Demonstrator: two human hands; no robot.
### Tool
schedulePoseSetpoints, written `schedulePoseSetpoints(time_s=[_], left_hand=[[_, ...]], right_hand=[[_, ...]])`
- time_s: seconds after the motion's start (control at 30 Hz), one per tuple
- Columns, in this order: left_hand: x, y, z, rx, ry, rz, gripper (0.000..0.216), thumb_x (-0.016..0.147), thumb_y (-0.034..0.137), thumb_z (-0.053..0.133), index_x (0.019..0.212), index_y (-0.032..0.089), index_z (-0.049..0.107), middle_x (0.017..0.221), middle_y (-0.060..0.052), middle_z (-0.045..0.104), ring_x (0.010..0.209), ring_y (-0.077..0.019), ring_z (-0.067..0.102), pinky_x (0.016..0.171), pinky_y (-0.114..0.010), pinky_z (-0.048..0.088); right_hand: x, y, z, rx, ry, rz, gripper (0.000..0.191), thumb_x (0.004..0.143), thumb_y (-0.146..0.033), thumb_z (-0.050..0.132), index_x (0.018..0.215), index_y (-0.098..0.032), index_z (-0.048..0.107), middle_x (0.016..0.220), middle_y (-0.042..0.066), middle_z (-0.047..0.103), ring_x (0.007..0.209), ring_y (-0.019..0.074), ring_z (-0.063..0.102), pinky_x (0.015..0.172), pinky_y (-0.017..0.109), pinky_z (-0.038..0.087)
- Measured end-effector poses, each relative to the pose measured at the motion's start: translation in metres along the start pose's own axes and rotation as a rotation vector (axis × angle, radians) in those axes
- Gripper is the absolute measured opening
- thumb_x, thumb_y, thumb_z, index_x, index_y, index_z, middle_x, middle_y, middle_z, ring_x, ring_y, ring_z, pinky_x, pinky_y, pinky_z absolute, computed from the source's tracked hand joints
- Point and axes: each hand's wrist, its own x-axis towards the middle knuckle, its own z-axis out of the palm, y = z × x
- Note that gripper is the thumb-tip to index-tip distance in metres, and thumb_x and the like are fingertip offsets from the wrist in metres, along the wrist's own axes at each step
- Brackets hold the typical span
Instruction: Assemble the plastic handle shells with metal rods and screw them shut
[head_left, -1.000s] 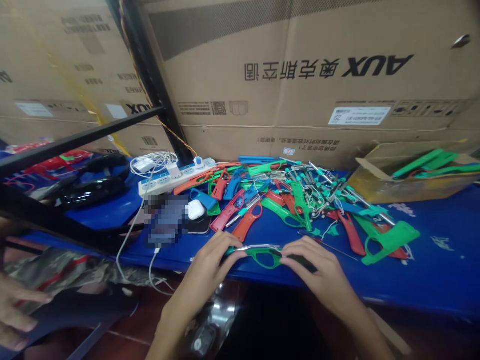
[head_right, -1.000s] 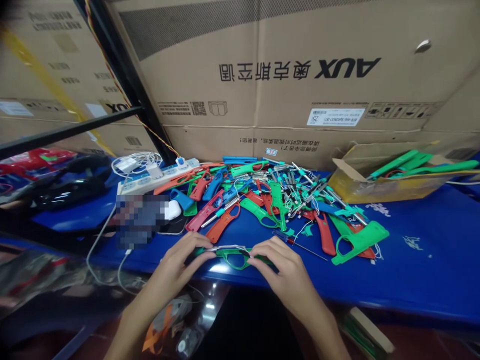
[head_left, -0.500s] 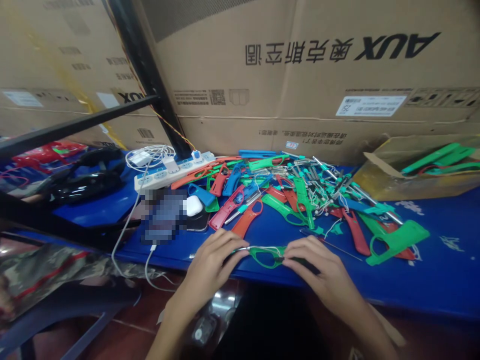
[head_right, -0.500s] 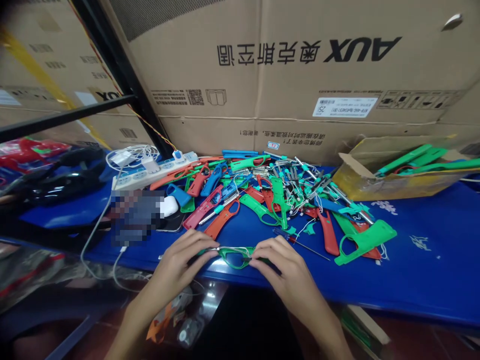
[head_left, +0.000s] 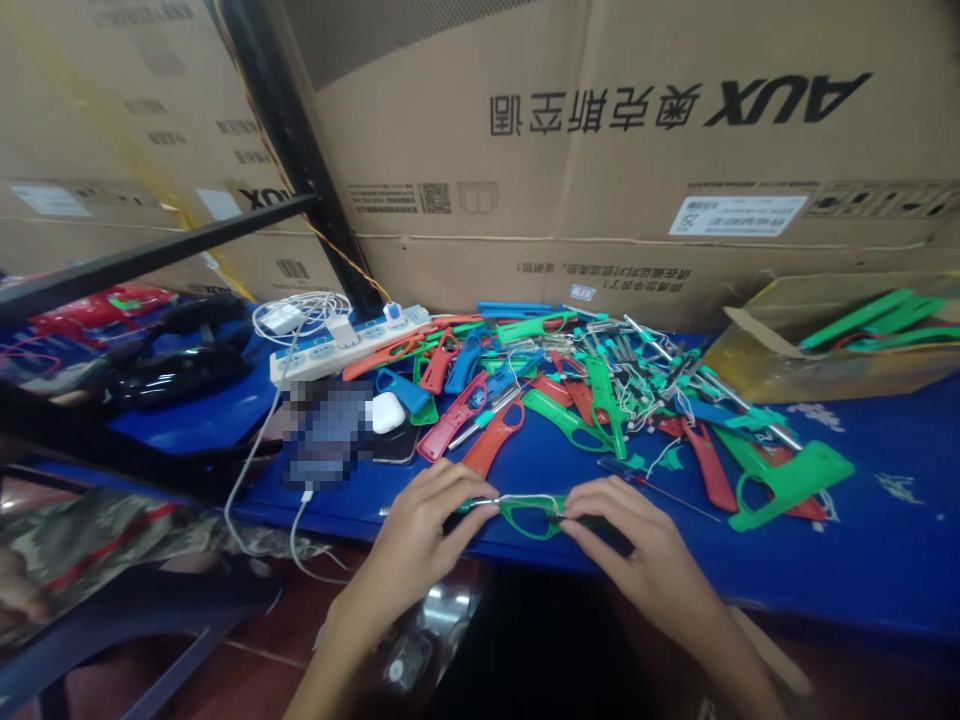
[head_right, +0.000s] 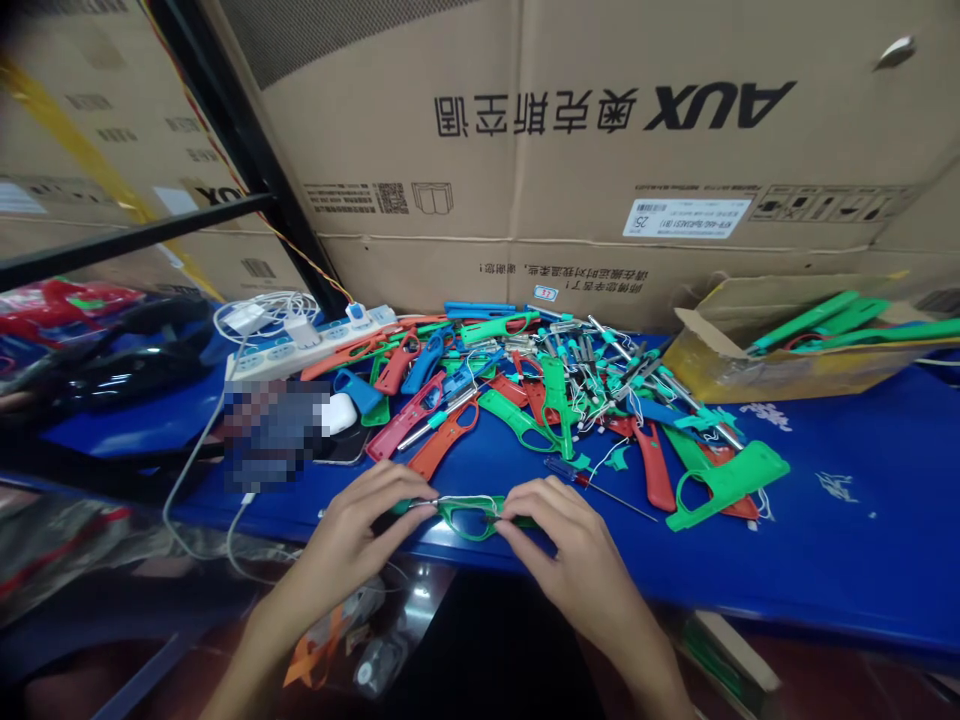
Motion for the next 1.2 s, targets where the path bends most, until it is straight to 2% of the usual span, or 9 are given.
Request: schedulePoseSetpoints(time_s=[0.2, 0.37, 0.47, 0.57, 0.7, 0.87, 1.07, 1.2], left_hand=[[0.0001, -0.0011, 0.0008, -0.067, 0.047, -0.010, 0.013, 0.101, 0.026, 0.061, 0.107, 0.024, 0.073, 0.099, -0.004, 0.074, 0.093, -0.0190, 0.067, 0.086, -0.034, 0.052], [-0.0010, -0.0001, -0.0014, -0.141, 0.102, 0.011, 0.013, 0.101, 0.024, 0.062, 0.107, 0.023, 0.073, 0.100, -0.006, 0.074, 0.093, -0.0201, 0.068, 0.085, -0.035, 0.053], [-0.0036, -0.0002, -0.0038, -0.148, 0.069, 0.016, 0.022, 0.102, 0.021, 0.059, 0.119, 0.025, 0.071, 0.106, -0.006, 0.073, 0.097, -0.0200, 0.067, 0.086, -0.034, 0.052], [-0.0060, -0.0010, -0.0051, -0.125, 0.028, 0.028, 0.028, 0.103, 0.019, 0.056, 0.126, 0.027, 0.069, 0.109, -0.006, 0.071, 0.099, -0.0195, 0.066, 0.087, -0.034, 0.050], [-0.0056, -0.0016, -0.0046, -0.100, 0.022, 0.044, 0.023, 0.104, 0.020, 0.055, 0.119, 0.025, 0.071, 0.107, -0.007, 0.071, 0.098, -0.0195, 0.066, 0.086, -0.033, 0.050], [-0.0028, -0.0014, -0.0017, 0.013, 0.005, 0.067, 0.018, 0.103, 0.023, 0.057, 0.116, 0.023, 0.071, 0.104, -0.005, 0.071, 0.096, -0.0185, 0.064, 0.087, -0.033, 0.049], [-0.0009, 0.0007, 0.0014, 0.142, 0.004, 0.084, 0.017, 0.104, 0.023, 0.057, 0.115, 0.022, 0.070, 0.110, -0.006, 0.067, 0.103, -0.0192, 0.062, 0.090, -0.033, 0.047], [0.0018, 0.0013, 0.0014, 0.143, -0.003, 0.060, 0.015, 0.104, 0.024, 0.057, 0.111, 0.022, 0.070, 0.110, -0.005, 0.069, 0.103, -0.0189, 0.063, 0.090, -0.033, 0.046]], right_hand=[[-0.0036, -0.0018, 0.0009, 0.056, 0.112, 0.002, 0.007, 0.101, -0.026, 0.062, 0.096, -0.024, 0.064, 0.097, 0.004, 0.070, 0.092, 0.0209, 0.066, 0.084, 0.034, 0.052], [-0.0020, -0.0026, 0.0000, 0.073, 0.091, 0.004, 0.008, 0.102, -0.027, 0.062, 0.095, -0.024, 0.065, 0.096, 0.003, 0.071, 0.091, 0.0203, 0.067, 0.086, 0.034, 0.051], [-0.0017, -0.0018, -0.0006, 0.110, 0.080, 0.030, 0.009, 0.102, -0.029, 0.062, 0.095, -0.025, 0.066, 0.098, 0.003, 0.071, 0.093, 0.0207, 0.067, 0.085, 0.034, 0.052], [-0.0025, -0.0014, -0.0014, 0.148, 0.075, 0.042, 0.010, 0.102, -0.030, 0.062, 0.095, -0.025, 0.067, 0.098, 0.003, 0.071, 0.093, 0.0206, 0.067, 0.086, 0.033, 0.052], [-0.0023, -0.0015, -0.0020, 0.154, 0.058, 0.030, 0.011, 0.102, -0.031, 0.063, 0.094, -0.024, 0.068, 0.096, 0.003, 0.072, 0.091, 0.0206, 0.067, 0.087, 0.035, 0.051], [-0.0008, 0.0005, 0.0000, -0.039, 0.052, -0.037, 0.010, 0.101, -0.030, 0.064, 0.094, -0.025, 0.069, 0.098, 0.002, 0.073, 0.094, 0.0220, 0.065, 0.092, 0.041, 0.045], [-0.0025, 0.0025, 0.0024, -0.056, 0.058, -0.045, 0.011, 0.103, -0.025, 0.060, 0.094, -0.025, 0.066, 0.100, 0.000, 0.072, 0.095, 0.0200, 0.066, 0.096, 0.038, 0.042], [-0.0023, 0.0027, 0.0025, -0.025, 0.049, -0.037, 0.011, 0.104, -0.023, 0.058, 0.097, -0.025, 0.067, 0.104, 0.001, 0.069, 0.098, 0.0191, 0.065, 0.093, 0.033, 0.046]])
